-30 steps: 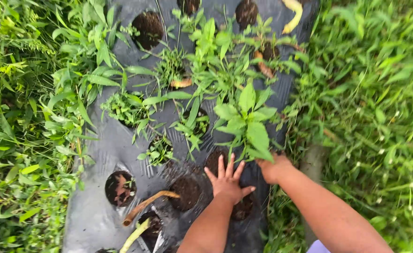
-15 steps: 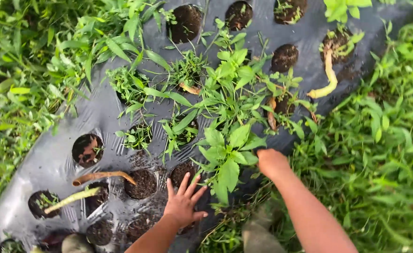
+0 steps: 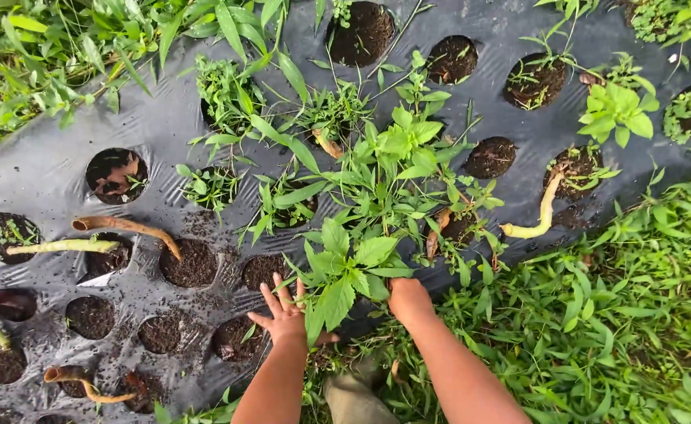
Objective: Removing weeds from a vegetable garden bed covered with black plastic mulch
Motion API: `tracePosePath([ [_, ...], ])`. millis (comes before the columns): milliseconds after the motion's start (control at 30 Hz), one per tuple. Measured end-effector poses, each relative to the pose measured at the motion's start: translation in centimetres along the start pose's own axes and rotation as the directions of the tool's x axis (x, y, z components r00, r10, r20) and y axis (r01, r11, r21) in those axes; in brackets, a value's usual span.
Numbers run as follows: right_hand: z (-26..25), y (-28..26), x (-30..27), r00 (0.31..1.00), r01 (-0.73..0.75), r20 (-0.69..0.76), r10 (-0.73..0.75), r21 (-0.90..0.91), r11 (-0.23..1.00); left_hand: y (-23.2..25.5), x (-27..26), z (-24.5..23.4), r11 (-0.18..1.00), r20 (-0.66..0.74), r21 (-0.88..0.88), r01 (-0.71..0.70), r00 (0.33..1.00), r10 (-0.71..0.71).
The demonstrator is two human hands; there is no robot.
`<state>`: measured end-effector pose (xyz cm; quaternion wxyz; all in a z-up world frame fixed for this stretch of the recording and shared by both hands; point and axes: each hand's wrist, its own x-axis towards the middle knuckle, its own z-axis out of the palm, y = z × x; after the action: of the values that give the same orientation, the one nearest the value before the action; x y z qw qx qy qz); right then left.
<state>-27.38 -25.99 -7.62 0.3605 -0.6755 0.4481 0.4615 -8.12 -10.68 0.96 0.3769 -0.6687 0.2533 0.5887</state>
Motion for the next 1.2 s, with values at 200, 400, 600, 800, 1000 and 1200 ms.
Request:
tracePosePath([
  [200,0.3,0.5,0.3,1.0,-0.027,0.006,0.027,-0.003,1.0,1.1,6.8,5.5,0.999,-0.118,0.015,0.042,0.992,-0.04],
  [400,-1.3,-0.9,-0.3,0.986,-0.153,0.071,0.15,0.04,0.987,-0.2,1.9,0.8,0.998,0.023,0.028,-0.051,0.998,0.051],
  [600,0.1,0.6,1.0,0.992,-0.105,0.074,0.103,0.025,0.994,-0.8,-1.3,0.1,0.982,-0.129,-0.167,-0.09,0.989,0.068],
  [800,1.1,2.3,3.3,0.999,0.054,-0.015,-0.052,0.131,0.99,-1.8,-5.6,-3.1,0.984,-0.076,-0.16,-0.072,0.995,0.06],
  [1000,1.2,4.2,4.0,0.992,0.126,-0.008,-0.126,0.183,0.975,0.4,3.7,3.2,0.986,-0.157,-0.167,-0.031,0.988,0.004],
  [1200,-1.1,3.9,-2.3,0.987,-0.068,0.157,0.023,0.294,0.953,-0.4,1.9,0.9,0.997,0.025,-0.035,-0.065,0.998,0.066],
])
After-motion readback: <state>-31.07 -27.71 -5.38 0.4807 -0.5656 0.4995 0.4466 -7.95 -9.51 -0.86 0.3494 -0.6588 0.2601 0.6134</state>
